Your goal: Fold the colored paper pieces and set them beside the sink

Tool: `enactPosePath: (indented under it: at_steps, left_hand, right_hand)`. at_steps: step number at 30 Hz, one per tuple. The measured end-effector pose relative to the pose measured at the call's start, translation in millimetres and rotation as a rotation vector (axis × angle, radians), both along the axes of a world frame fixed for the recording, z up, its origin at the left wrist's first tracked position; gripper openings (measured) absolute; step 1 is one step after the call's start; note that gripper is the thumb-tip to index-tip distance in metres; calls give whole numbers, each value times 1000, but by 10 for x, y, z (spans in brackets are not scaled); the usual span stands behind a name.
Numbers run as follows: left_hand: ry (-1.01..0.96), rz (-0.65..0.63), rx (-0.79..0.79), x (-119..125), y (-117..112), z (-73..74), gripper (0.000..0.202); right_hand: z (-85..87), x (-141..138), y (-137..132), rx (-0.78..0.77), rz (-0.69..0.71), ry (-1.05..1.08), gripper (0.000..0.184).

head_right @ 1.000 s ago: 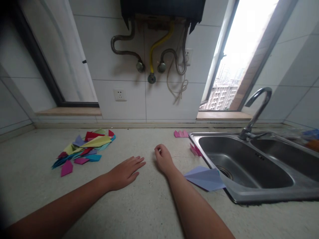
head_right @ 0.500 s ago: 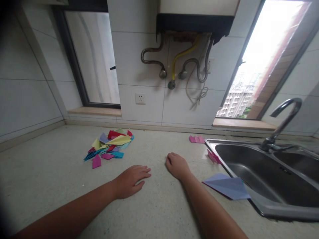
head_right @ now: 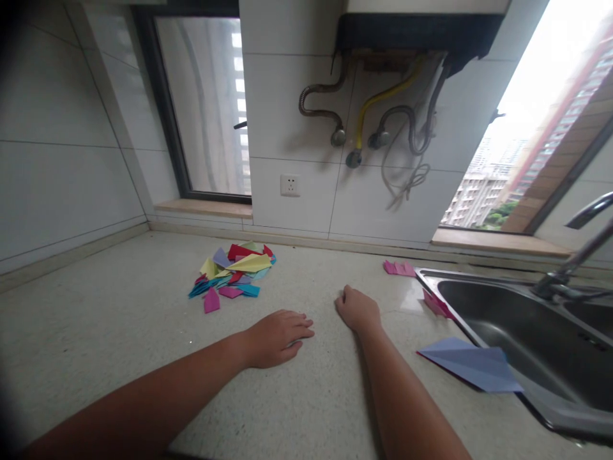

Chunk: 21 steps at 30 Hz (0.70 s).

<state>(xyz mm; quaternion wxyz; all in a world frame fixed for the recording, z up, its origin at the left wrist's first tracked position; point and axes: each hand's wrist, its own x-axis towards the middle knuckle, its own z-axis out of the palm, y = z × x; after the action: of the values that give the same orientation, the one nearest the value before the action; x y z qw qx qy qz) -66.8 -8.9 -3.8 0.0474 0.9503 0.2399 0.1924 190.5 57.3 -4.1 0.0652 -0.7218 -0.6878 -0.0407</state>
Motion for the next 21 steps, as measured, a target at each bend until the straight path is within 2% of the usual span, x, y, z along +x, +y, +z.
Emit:
enactPosePath:
  at_steps: [8,13,15,18,21]
  left_hand:
    - [42,-38,57,7,26,-8,37]
    - [80,-39,55,-43,77,133,33]
    - [62,42,64,-171,183,246,31]
    - [24,224,105,-515,450,426,30]
    - [-104,503,186,-914,749,536,34]
  right_hand:
    - [-33,144,101,-25,100,10,35]
    - [-54,185,152,-32,112,36,37]
    - [-44,188,142,-33,114,45,38]
    - [-21,191,119,-37,114,56,39]
    - [-2,195,103,-33,114,58,39]
